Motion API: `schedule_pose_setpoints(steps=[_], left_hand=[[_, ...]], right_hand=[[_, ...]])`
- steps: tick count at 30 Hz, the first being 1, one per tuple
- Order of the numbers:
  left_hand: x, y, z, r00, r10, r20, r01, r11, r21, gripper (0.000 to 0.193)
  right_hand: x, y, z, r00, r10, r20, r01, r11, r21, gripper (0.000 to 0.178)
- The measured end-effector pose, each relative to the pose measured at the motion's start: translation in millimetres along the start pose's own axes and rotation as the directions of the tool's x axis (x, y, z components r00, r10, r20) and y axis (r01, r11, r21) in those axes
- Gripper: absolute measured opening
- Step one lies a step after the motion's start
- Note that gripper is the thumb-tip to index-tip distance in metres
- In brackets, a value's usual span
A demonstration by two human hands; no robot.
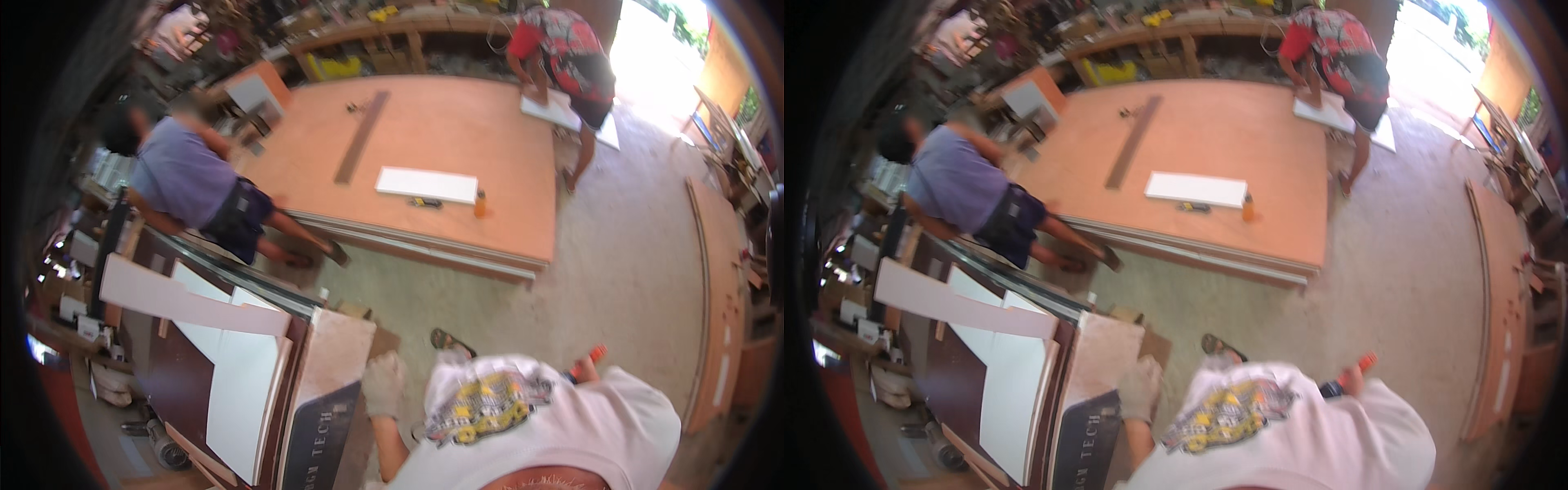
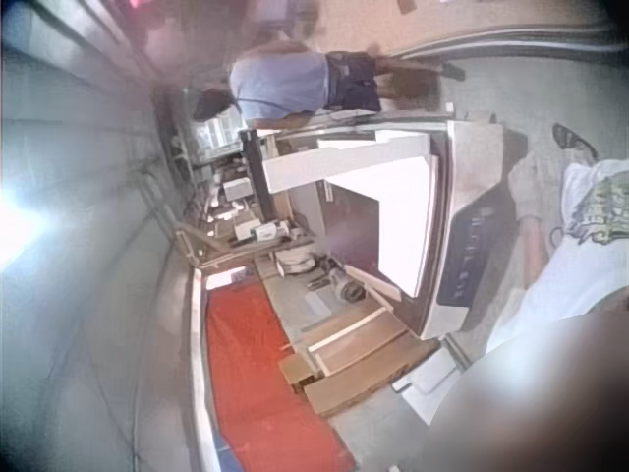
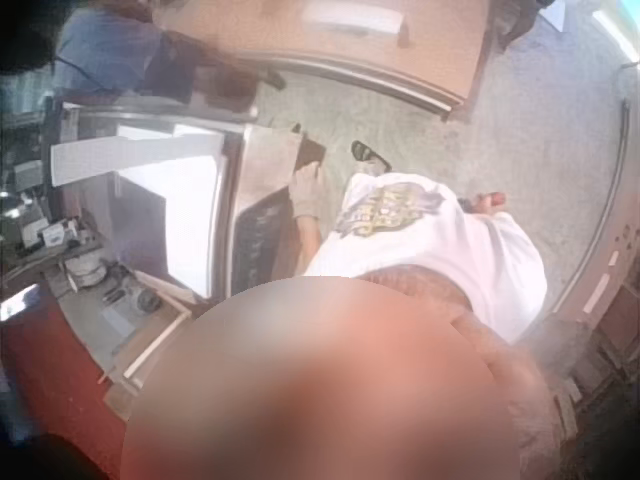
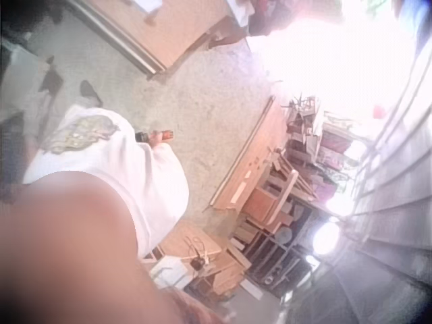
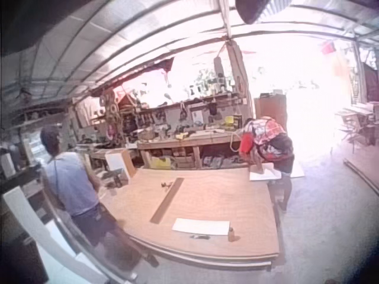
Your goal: The person assembles wooden furniture components using a cordless drill and a heat gun. They attach red plastic pieces to a wooden board, apply heat to soften adhesive, and secure parts with screws.
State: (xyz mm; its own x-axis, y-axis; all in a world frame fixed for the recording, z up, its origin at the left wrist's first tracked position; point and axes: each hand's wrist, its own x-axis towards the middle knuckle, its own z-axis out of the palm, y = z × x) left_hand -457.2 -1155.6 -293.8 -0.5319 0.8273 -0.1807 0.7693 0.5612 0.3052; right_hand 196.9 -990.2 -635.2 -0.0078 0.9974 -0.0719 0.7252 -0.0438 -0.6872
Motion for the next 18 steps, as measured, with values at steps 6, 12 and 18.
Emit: schedule_pose_setpoints(steps=[6, 12, 18], left_hand=[[150, -27, -95, 0.980, 0.170, -0.103, -0.152, 0.975, 0.164, 0.030], [246, -52, -138, 0.946, 0.223, -0.237, -0.223, 0.974, 0.024, 0.035], [315, -121, -138, 0.935, 0.147, -0.322, -0.127, 0.988, 0.082, 0.038]], right_hand=[[46, -282, 92, 0.493, 0.648, 0.580, -0.784, 0.620, -0.026, 0.020], [110, -337, 211, 0.605, -0.019, 0.796, 0.367, 0.894, -0.258, 0.042], [193, -466, 307, 0.508, 0.172, 0.844, 0.250, 0.908, -0.336, 0.040]])
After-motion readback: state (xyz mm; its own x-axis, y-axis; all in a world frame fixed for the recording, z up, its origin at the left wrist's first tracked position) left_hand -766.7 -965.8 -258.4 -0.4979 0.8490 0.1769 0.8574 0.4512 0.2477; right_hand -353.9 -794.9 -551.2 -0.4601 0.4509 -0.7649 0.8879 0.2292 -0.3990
